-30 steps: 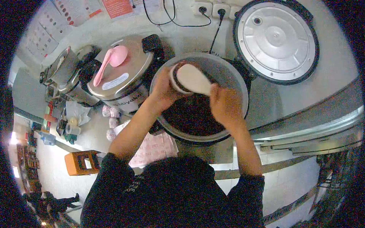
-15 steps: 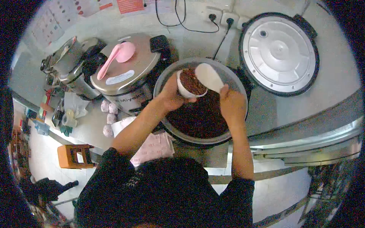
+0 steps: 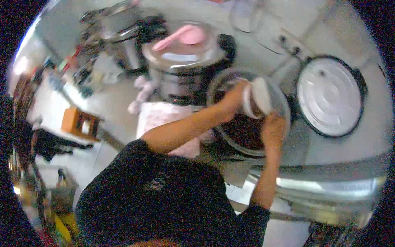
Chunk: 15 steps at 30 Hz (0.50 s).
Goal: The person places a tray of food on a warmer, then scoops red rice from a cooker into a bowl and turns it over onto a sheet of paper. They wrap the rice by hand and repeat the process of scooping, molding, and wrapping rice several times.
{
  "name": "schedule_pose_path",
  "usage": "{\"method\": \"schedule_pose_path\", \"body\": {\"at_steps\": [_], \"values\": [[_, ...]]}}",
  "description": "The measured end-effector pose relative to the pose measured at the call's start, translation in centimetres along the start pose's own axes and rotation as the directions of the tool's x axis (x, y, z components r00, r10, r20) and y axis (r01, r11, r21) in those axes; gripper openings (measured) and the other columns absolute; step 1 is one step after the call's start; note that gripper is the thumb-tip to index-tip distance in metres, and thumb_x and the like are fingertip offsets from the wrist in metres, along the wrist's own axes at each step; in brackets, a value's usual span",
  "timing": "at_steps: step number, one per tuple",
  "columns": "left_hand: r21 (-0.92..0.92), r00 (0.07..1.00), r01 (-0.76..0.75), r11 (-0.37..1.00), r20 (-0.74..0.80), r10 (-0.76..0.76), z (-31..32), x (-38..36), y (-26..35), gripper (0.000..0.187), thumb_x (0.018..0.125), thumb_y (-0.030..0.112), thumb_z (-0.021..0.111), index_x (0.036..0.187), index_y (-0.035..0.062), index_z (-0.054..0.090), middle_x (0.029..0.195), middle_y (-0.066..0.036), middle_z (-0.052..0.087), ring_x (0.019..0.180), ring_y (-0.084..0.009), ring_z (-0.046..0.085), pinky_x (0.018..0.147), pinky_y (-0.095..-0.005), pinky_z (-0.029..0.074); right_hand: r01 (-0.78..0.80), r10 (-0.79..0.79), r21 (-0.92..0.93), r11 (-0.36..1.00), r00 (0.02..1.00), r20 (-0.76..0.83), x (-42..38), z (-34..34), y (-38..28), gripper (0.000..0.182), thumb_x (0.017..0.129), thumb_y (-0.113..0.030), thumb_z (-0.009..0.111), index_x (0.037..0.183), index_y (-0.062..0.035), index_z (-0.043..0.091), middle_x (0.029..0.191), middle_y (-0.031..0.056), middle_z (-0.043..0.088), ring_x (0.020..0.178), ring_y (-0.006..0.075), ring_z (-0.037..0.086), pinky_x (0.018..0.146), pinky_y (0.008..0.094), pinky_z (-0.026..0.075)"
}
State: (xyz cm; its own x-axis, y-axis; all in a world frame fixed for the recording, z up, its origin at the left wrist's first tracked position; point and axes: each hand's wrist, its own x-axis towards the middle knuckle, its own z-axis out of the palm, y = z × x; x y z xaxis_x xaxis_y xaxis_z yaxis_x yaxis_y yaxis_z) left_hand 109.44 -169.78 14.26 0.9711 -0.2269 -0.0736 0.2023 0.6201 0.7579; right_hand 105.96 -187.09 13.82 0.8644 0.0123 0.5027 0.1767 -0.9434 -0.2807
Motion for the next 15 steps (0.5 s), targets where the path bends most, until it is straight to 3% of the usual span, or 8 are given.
{"method": "schedule_pose_path", "body": {"at_steps": [3,4,7,10,12,13,14,15], "values": [[-0.060,0.994,0.032,0.998,-0.099,-0.038,-0.9,-1.4,-0.8,0.048,0.098,0.044,0.028,0.115,0.0086,0.056,0.106,-0.012,0.063,0.096,-0.0245,0.062,0.087,-0.0448,0.047,-0.138,0.165,-0.115,0.984,0.944,0.286,2.8,-0.6,4.8,0.049,0.100,-0.037,0.040,0.103,0.0060,0.063,0.093,0.0294,0.064,0.084,0.0468,0.060,0.080,0.0514,0.047],[-0.162,0.992,-0.028,0.986,0.114,0.047,-2.8,0.2,-2.9,0.049,0.098,0.044,0.027,0.116,0.0090,0.055,0.107,-0.011,0.063,0.098,-0.0237,0.062,0.090,-0.0434,0.047,-0.173,0.232,-0.207,0.963,0.922,0.311,3.2,-2.0,3.7,0.046,0.100,-0.035,0.041,0.111,0.0051,0.062,0.098,0.0275,0.065,0.088,0.0450,0.061,0.084,0.0490,0.047],[-0.378,0.998,-0.006,0.926,0.051,0.027,-0.9,-5.3,0.0,0.052,0.100,0.046,0.025,0.122,0.0103,0.056,0.113,-0.008,0.065,0.103,-0.0221,0.063,0.094,-0.0386,0.049,0.253,-0.232,0.083,0.964,0.951,-0.207,2.4,1.0,5.2,0.036,0.101,-0.025,0.043,0.119,-0.0002,0.060,0.115,0.0214,0.063,0.103,0.0294,0.061,0.089,0.0373,0.047],[-0.488,0.973,-0.192,0.851,0.019,0.230,-0.7,-7.9,-2.1,0.051,0.098,0.047,0.031,0.119,0.0083,0.056,0.115,-0.008,0.062,0.106,-0.0208,0.061,0.097,-0.0353,0.045,0.125,-0.014,0.762,0.636,0.989,-0.150,-4.2,-1.0,-7.9,0.037,0.098,-0.023,0.051,0.128,-0.0029,0.054,0.124,0.0132,0.058,0.112,0.0265,0.058,0.100,0.0376,0.042],[-0.282,0.906,-0.417,0.864,-0.051,0.421,-1.1,-11.3,-3.5,0.048,0.098,0.045,0.033,0.116,0.0069,0.056,0.117,-0.009,0.059,0.111,-0.0228,0.056,0.101,-0.0364,0.040,-0.389,0.242,0.826,-0.407,0.827,0.508,-10.2,0.5,-8.2,0.045,0.096,-0.033,0.053,0.133,-0.0073,0.050,0.131,0.0129,0.053,0.116,0.0276,0.054,0.102,0.0386,0.041],[-0.165,0.857,-0.514,0.842,-0.060,0.511,-1.5,-12.3,-3.4,0.047,0.098,0.043,0.034,0.115,0.0061,0.056,0.118,-0.010,0.058,0.114,-0.0237,0.053,0.103,-0.0369,0.037,-0.347,0.164,0.930,-0.119,0.917,0.363,-11.3,0.5,-9.5,0.049,0.095,-0.039,0.051,0.134,-0.0094,0.049,0.133,0.0135,0.052,0.117,0.0281,0.053,0.102,0.0400,0.042],[0.575,0.647,-0.637,0.513,0.038,0.761,-4.0,-13.4,-4.8,0.045,0.097,0.041,0.035,0.114,0.0040,0.055,0.122,-0.014,0.053,0.118,-0.0298,0.045,0.106,-0.0398,0.029,-0.240,0.039,0.955,0.171,0.971,0.237,-12.6,0.4,-10.4,0.052,0.095,-0.044,0.048,0.135,-0.0114,0.048,0.135,0.0142,0.050,0.118,0.0286,0.052,0.102,0.0413,0.042],[0.675,0.677,-0.585,0.449,0.102,0.729,-5.4,-13.7,-6.4,0.043,0.096,0.039,0.039,0.116,0.0037,0.054,0.123,-0.015,0.052,0.118,-0.0317,0.045,0.106,-0.0413,0.028,-0.292,0.024,0.951,0.101,0.956,0.291,-13.6,0.4,-11.2,0.055,0.094,-0.049,0.047,0.135,-0.0127,0.047,0.136,0.0148,0.049,0.118,0.0291,0.052,0.101,0.0425,0.043]]}}
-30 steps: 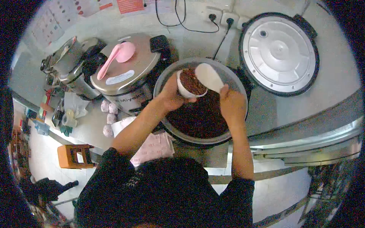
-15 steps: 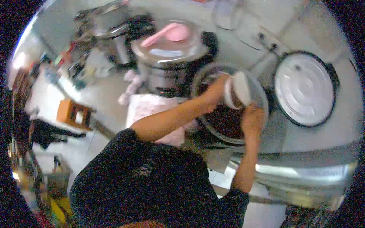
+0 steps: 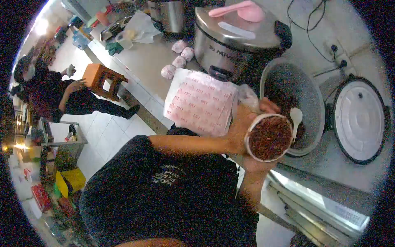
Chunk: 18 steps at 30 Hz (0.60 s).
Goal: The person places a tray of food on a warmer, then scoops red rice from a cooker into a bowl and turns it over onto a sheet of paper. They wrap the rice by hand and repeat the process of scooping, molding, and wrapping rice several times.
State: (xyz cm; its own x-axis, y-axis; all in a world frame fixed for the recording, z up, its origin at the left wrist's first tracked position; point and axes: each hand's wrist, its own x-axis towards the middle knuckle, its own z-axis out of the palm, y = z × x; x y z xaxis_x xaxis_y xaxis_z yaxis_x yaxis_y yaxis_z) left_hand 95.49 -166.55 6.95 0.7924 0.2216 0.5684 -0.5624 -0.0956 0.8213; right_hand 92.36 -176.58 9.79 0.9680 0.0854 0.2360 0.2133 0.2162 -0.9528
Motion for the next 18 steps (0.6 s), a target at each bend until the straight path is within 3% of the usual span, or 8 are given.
{"method": "schedule_pose_path", "body": {"at_steps": [1,3,5,6,9,12,15,18], "values": [[0.127,0.997,-0.016,0.992,0.076,0.006,-3.4,0.5,1.6,0.042,0.094,0.037,0.042,0.118,0.0034,0.053,0.124,-0.017,0.051,0.118,-0.0337,0.044,0.107,-0.0427,0.027,-0.055,0.054,0.067,0.996,0.998,0.020,-1.0,0.8,0.2,0.057,0.094,-0.053,0.045,0.135,-0.0140,0.047,0.137,0.0154,0.048,0.119,0.0295,0.052,0.101,0.0437,0.044],[0.421,0.931,0.096,0.902,0.282,-0.231,-9.2,0.4,2.7,0.044,0.090,0.035,0.052,0.120,0.0025,0.052,0.127,-0.019,0.049,0.118,-0.0366,0.043,0.106,-0.0444,0.027,-0.354,0.411,0.650,0.673,0.909,0.069,-1.6,2.1,0.9,0.061,0.092,-0.058,0.042,0.135,-0.0152,0.047,0.137,0.0163,0.048,0.116,0.0299,0.054,0.098,0.0454,0.045],[0.569,0.843,0.144,0.810,0.358,-0.401,-14.8,-0.4,2.8,0.050,0.085,0.036,0.063,0.121,0.0024,0.053,0.130,-0.021,0.047,0.121,-0.0379,0.042,0.106,-0.0454,0.029,-0.478,0.571,0.778,0.407,0.798,0.192,-1.5,2.9,2.3,0.062,0.091,-0.061,0.042,0.134,-0.0171,0.048,0.137,0.0166,0.048,0.114,0.0296,0.055,0.093,0.0459,0.049],[0.543,0.874,0.097,0.834,0.354,-0.333,-17.8,-1.2,2.2,0.051,0.082,0.035,0.067,0.120,0.0029,0.055,0.131,-0.022,0.047,0.123,-0.0382,0.042,0.106,-0.0461,0.030,-0.485,0.572,0.724,0.490,0.806,0.152,-1.3,3.7,4.1,0.063,0.091,-0.062,0.042,0.133,-0.0155,0.048,0.133,0.0171,0.050,0.112,0.0293,0.057,0.088,0.0436,0.051],[0.535,0.769,0.368,0.761,0.285,-0.572,-26.6,-5.7,-3.0,0.037,0.083,0.033,0.067,0.109,0.0071,0.064,0.114,-0.015,0.062,0.109,-0.0327,0.056,0.097,-0.0458,0.042,-0.458,0.561,0.561,0.690,0.828,-0.013,-0.1,7.2,8.7,0.067,0.090,-0.063,0.043,0.130,-0.0102,0.048,0.122,0.0177,0.058,0.107,0.0287,0.059,0.075,0.0373,0.055],[0.741,0.802,0.168,0.650,0.281,-0.527,-31.9,-9.8,-7.7,0.034,0.084,0.028,0.067,0.112,0.0103,0.065,0.120,-0.012,0.061,0.116,-0.0328,0.053,0.100,-0.0463,0.040,-0.164,0.218,-0.300,0.940,0.964,0.154,2.1,8.8,17.4,0.065,0.080,-0.055,0.063,0.124,-0.0083,0.053,0.115,0.0128,0.061,0.104,0.0290,0.059,0.083,0.0417,0.051],[0.708,0.791,-0.184,0.681,0.518,-0.325,-34.1,-12.4,-11.6,0.037,0.082,0.028,0.070,0.116,0.0156,0.064,0.125,-0.006,0.060,0.117,-0.0297,0.054,0.099,-0.0422,0.044,0.498,-0.120,-0.708,0.501,0.850,0.512,3.8,12.5,24.2,0.072,0.065,-0.043,0.079,0.124,-0.0105,0.054,0.116,0.0115,0.059,0.106,0.0324,0.055,0.090,0.0457,0.046],[0.642,0.761,-0.280,0.714,0.602,-0.242,-35.6,-14.4,-15.4,0.035,0.081,0.029,0.071,0.113,0.0174,0.066,0.126,-0.005,0.060,0.121,-0.0279,0.051,0.099,-0.0418,0.044,0.444,0.051,-0.876,0.187,0.886,0.460,2.6,15.0,29.1,0.074,0.061,-0.046,0.079,0.123,-0.0146,0.055,0.112,0.0096,0.060,0.101,0.0311,0.055,0.086,0.0433,0.048]]}}
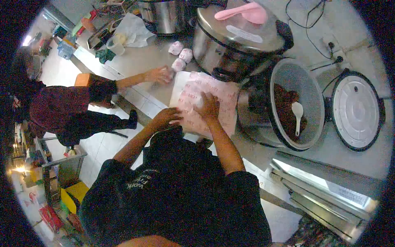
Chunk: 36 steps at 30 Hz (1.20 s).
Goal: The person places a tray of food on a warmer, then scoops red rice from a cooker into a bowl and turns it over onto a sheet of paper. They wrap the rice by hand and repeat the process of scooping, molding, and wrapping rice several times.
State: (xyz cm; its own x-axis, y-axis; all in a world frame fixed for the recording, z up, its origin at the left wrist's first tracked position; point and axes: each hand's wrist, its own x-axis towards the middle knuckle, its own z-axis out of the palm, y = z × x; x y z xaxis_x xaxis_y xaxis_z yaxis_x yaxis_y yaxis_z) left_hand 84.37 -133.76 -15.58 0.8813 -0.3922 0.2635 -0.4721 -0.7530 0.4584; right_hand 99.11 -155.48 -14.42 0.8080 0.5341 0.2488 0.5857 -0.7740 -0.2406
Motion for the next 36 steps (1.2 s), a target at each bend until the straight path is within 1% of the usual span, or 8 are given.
{"method": "schedule_pose_path", "body": {"at_steps": [4,8,16,17,20,25,33,36], "values": [[-0.131,0.986,0.089,0.987,0.155,-0.068,0.1,0.7,-1.8,0.025,0.083,0.030,0.067,0.105,0.0169,0.071,0.120,-0.007,0.061,0.118,-0.0284,0.051,0.099,-0.0407,0.042,-0.005,-0.001,0.149,0.989,0.999,0.037,0.1,-0.2,0.8,0.071,0.063,-0.044,0.079,0.123,-0.0151,0.056,0.116,0.0117,0.058,0.103,0.0344,0.054,0.088,0.0458,0.046],[-0.122,0.988,0.047,0.991,0.151,-0.028,1.1,1.3,-3.8,0.020,0.084,0.028,0.064,0.096,0.0131,0.070,0.122,-0.004,0.059,0.123,-0.0271,0.047,0.101,-0.0417,0.039,0.132,-0.103,0.059,0.989,0.929,-0.355,-4.0,-8.2,1.5,0.073,0.061,-0.043,0.084,0.122,-0.0115,0.057,0.115,0.0142,0.058,0.106,0.0347,0.055,0.088,0.0484,0.044],[-0.091,0.989,-0.113,0.989,0.089,0.121,1.5,2.5,-4.3,0.029,0.090,0.023,0.054,0.114,0.0070,0.059,0.123,-0.009,0.058,0.124,-0.0299,0.046,0.106,-0.0456,0.033,-0.501,0.501,0.016,0.865,0.862,-0.075,-18.5,-7.6,8.2,0.079,0.065,-0.046,0.078,0.129,-0.0069,0.051,0.117,0.0174,0.056,0.111,0.0363,0.050,0.096,0.0500,0.039],[-0.123,0.988,-0.105,0.987,0.103,0.118,1.6,2.8,-4.7,0.028,0.091,0.022,0.053,0.113,0.0061,0.058,0.121,-0.010,0.058,0.122,-0.0307,0.048,0.106,-0.0458,0.033,-0.431,0.373,-0.322,0.843,0.899,-0.228,-18.6,-7.1,8.0,0.082,0.066,-0.045,0.078,0.131,-0.0045,0.049,0.117,0.0199,0.055,0.110,0.0376,0.050,0.097,0.0497,0.038],[-0.233,0.983,-0.067,0.970,0.151,0.104,-0.1,4.3,-5.2,0.026,0.091,0.022,0.053,0.110,0.0045,0.057,0.115,-0.013,0.059,0.116,-0.0331,0.051,0.103,-0.0467,0.035,-0.361,0.361,0.038,0.932,0.911,-0.200,-14.8,-10.1,3.3,0.076,0.069,-0.042,0.076,0.129,-0.0042,0.050,0.114,0.0206,0.057,0.111,0.0375,0.050,0.098,0.0490,0.037],[-0.309,0.968,-0.146,0.940,0.152,0.200,-2.0,5.2,-5.1,0.031,0.088,0.026,0.059,0.110,0.0048,0.055,0.110,-0.013,0.060,0.113,-0.0342,0.052,0.102,-0.0470,0.036,-0.021,0.017,0.069,0.997,0.998,0.056,-9.5,-5.3,1.0,0.043,0.074,-0.026,0.072,0.111,-0.0091,0.060,0.106,0.0102,0.064,0.100,0.0322,0.059,0.094,0.0453,0.043],[-0.415,0.979,-0.034,0.909,0.167,0.113,-2.4,3.6,-7.3,0.034,0.083,0.019,0.071,0.112,0.0039,0.062,0.119,-0.016,0.061,0.123,-0.0314,0.050,0.103,-0.0435,0.039,-0.260,0.260,0.409,0.875,0.964,0.056,-14.5,-4.4,-0.3,0.027,0.076,-0.013,0.068,0.102,-0.0093,0.065,0.108,0.0075,0.066,0.105,0.0292,0.060,0.109,0.0448,0.034],[-0.642,0.958,0.277,0.715,0.246,-0.150,-2.2,3.7,-8.1,0.028,0.085,0.014,0.069,0.112,0.0036,0.066,0.115,-0.016,0.064,0.115,-0.0276,0.057,0.098,-0.0392,0.044,-0.318,0.333,0.415,0.852,0.942,0.039,-14.8,-3.6,-0.5,0.022,0.082,-0.017,0.063,0.102,-0.0070,0.064,0.103,0.0107,0.067,0.102,0.0300,0.062,0.101,0.0432,0.041]]}}
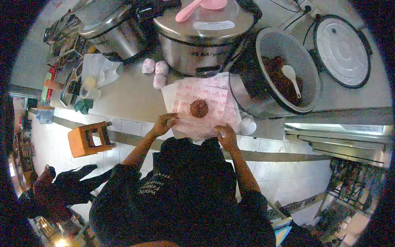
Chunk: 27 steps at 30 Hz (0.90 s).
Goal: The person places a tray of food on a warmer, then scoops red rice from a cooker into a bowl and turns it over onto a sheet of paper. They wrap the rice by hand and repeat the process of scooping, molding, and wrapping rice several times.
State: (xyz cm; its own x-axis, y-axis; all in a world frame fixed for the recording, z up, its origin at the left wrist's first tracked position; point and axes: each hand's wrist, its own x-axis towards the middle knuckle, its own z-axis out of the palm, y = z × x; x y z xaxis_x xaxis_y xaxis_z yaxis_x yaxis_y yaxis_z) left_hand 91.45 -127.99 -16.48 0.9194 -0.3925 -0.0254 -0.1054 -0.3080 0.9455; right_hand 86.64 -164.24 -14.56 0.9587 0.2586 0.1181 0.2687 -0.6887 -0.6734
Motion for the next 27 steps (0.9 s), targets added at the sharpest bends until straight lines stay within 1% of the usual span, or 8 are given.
{"method": "schedule_pose_path", "body": {"at_steps": [4,5,9,12,15,18,22,27], "values": [[-0.309,0.962,0.273,0.911,0.085,-0.260,-1.2,3.4,-0.2,0.026,0.091,0.023,0.063,0.107,0.0038,0.069,0.099,-0.016,0.069,0.091,-0.0227,0.066,0.086,-0.0367,0.050,-0.226,0.245,0.132,0.965,0.959,-0.145,3.2,1.3,1.5,0.026,0.088,-0.027,0.062,0.088,-0.0008,0.062,0.080,0.0163,0.067,0.077,0.0349,0.065,0.072,0.0439,0.050],[0.044,0.995,0.052,0.998,-0.084,-0.048,-1.0,5.4,-2.0,0.038,0.090,0.036,0.063,0.103,0.0011,0.069,0.089,-0.018,0.070,0.084,-0.0229,0.067,0.078,-0.0360,0.052,-0.307,0.310,0.046,0.951,0.935,-0.170,5.1,1.6,1.9,0.026,0.088,-0.024,0.063,0.084,0.0012,0.060,0.076,0.0167,0.066,0.074,0.0348,0.065,0.068,0.0425,0.050],[0.339,0.919,0.376,0.862,-0.018,-0.393,-1.4,9.4,-2.7,0.044,0.085,0.042,0.066,0.103,0.0012,0.068,0.101,-0.017,0.068,0.093,-0.0309,0.066,0.083,-0.0407,0.051,-0.429,0.417,-0.189,0.883,0.903,-0.103,8.3,1.0,1.4,0.028,0.084,-0.023,0.066,0.078,0.0015,0.055,0.073,0.0176,0.062,0.072,0.0372,0.062,0.066,0.0450,0.050],[0.220,0.853,0.474,0.853,-0.354,-0.383,-2.4,8.2,-1.3,0.046,0.082,0.037,0.070,0.114,0.0042,0.063,0.106,-0.016,0.067,0.098,-0.0330,0.063,0.088,-0.0406,0.049,-0.409,0.370,-0.282,0.868,0.911,-0.183,9.0,1.2,2.2,0.029,0.079,-0.022,0.070,0.095,-0.0012,0.059,0.091,0.0189,0.063,0.087,0.0389,0.061,0.076,0.0470,0.049],[0.559,0.883,0.073,0.826,-0.422,0.207,-2.6,6.6,8.1,0.045,0.077,0.032,0.073,0.114,0.0075,0.064,0.111,-0.016,0.063,0.108,-0.0304,0.058,0.093,-0.0419,0.044,-0.047,-0.097,-0.360,0.932,0.923,-0.373,12.1,2.4,3.7,0.048,0.073,-0.021,0.073,0.115,-0.0048,0.056,0.108,0.0186,0.059,0.102,0.0385,0.056,0.086,0.0459,0.046],[0.620,0.886,-0.464,0.633,0.347,0.309,0.6,6.3,11.7,0.079,0.063,0.026,0.078,0.136,0.0158,0.048,0.137,-0.010,0.049,0.124,-0.0298,0.045,0.106,-0.0475,0.032,-0.078,-0.003,-0.511,0.856,0.988,-0.156,16.2,2.9,2.1,0.046,0.072,-0.019,0.073,0.113,-0.0032,0.061,0.117,0.0189,0.056,0.109,0.0368,0.052,0.091,0.0431,0.044],[0.631,0.925,-0.313,0.710,0.372,0.077,2.5,7.5,11.3,0.068,0.077,0.039,0.069,0.138,0.0180,0.045,0.137,-0.012,0.048,0.125,-0.0332,0.046,0.105,-0.0491,0.034,-0.058,0.058,-0.605,0.794,0.998,-0.019,18.7,1.1,-0.3,0.045,0.074,-0.027,0.071,0.111,-0.0037,0.063,0.112,0.0156,0.062,0.108,0.0319,0.057,0.089,0.0435,0.047],[0.476,0.941,-0.228,0.849,0.330,0.068,2.8,8.9,9.7,0.042,0.094,0.037,0.048,0.126,0.0105,0.057,0.130,-0.015,0.055,0.117,-0.0340,0.050,0.100,-0.0430,0.040,-0.168,0.194,-0.199,0.965,0.974,0.117,17.4,-0.7,-1.9,0.041,0.068,-0.021,0.077,0.100,0.0014,0.065,0.099,0.0170,0.067,0.093,0.0296,0.065,0.085,0.0399,0.051]]}}
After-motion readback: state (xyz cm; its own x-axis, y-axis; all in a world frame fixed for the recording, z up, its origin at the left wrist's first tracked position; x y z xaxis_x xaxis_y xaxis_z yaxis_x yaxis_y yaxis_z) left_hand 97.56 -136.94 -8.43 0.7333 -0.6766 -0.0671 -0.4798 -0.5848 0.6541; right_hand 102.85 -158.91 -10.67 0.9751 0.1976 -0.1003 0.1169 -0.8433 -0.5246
